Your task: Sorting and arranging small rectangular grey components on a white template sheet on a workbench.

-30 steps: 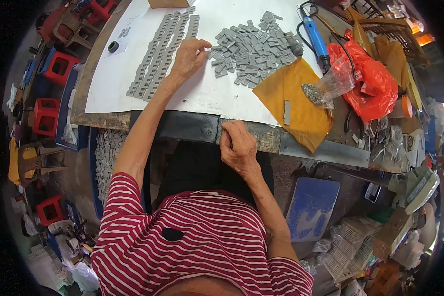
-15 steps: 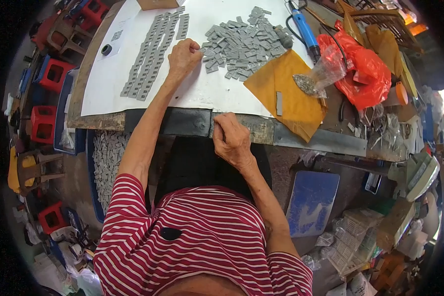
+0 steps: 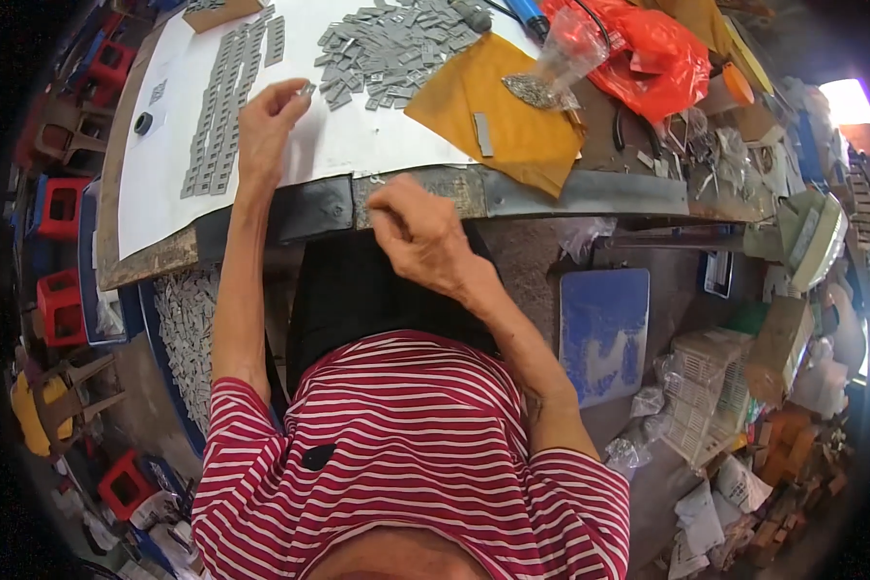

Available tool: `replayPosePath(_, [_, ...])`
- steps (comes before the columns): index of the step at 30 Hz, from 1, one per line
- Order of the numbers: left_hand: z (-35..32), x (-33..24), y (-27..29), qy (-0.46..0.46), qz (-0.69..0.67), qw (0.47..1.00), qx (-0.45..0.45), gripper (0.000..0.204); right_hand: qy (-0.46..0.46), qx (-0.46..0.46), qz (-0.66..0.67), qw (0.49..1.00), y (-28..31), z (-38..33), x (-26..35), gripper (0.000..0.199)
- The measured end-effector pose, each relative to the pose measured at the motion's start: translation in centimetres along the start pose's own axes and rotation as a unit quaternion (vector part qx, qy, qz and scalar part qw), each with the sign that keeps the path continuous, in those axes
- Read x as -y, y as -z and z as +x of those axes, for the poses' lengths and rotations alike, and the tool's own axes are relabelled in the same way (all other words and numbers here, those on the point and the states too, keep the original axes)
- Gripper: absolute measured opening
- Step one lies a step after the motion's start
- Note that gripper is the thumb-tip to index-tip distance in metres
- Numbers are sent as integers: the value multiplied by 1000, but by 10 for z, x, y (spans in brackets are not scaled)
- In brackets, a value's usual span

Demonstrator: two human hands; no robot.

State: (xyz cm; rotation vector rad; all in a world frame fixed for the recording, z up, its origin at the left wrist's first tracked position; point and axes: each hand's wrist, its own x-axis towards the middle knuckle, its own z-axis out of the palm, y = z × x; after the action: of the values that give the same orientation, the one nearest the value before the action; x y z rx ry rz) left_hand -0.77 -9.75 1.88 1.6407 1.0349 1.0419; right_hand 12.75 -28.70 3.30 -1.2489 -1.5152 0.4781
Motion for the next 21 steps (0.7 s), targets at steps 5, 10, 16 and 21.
replayPosePath(5, [-59, -18, -9, 4, -20, 1000, 10, 16, -85, -56, -124, 987, 49, 7, -9, 4])
replayPosePath(10, [-89, -20, -20, -76, 31, 997, -13, 10, -76, -49, -242, 966, 88, 27, -44, 6])
replayPosePath(16, [-91, -15, -16, -52, -13, 998, -37, 11, -37, 42, -347, 936, 101, 50, -78, 10])
replayPosePath(21, [-91, -13, -16, -53, -12, 998, -35, 11, 7, 96, -395, 914, 104, 57, -83, 9])
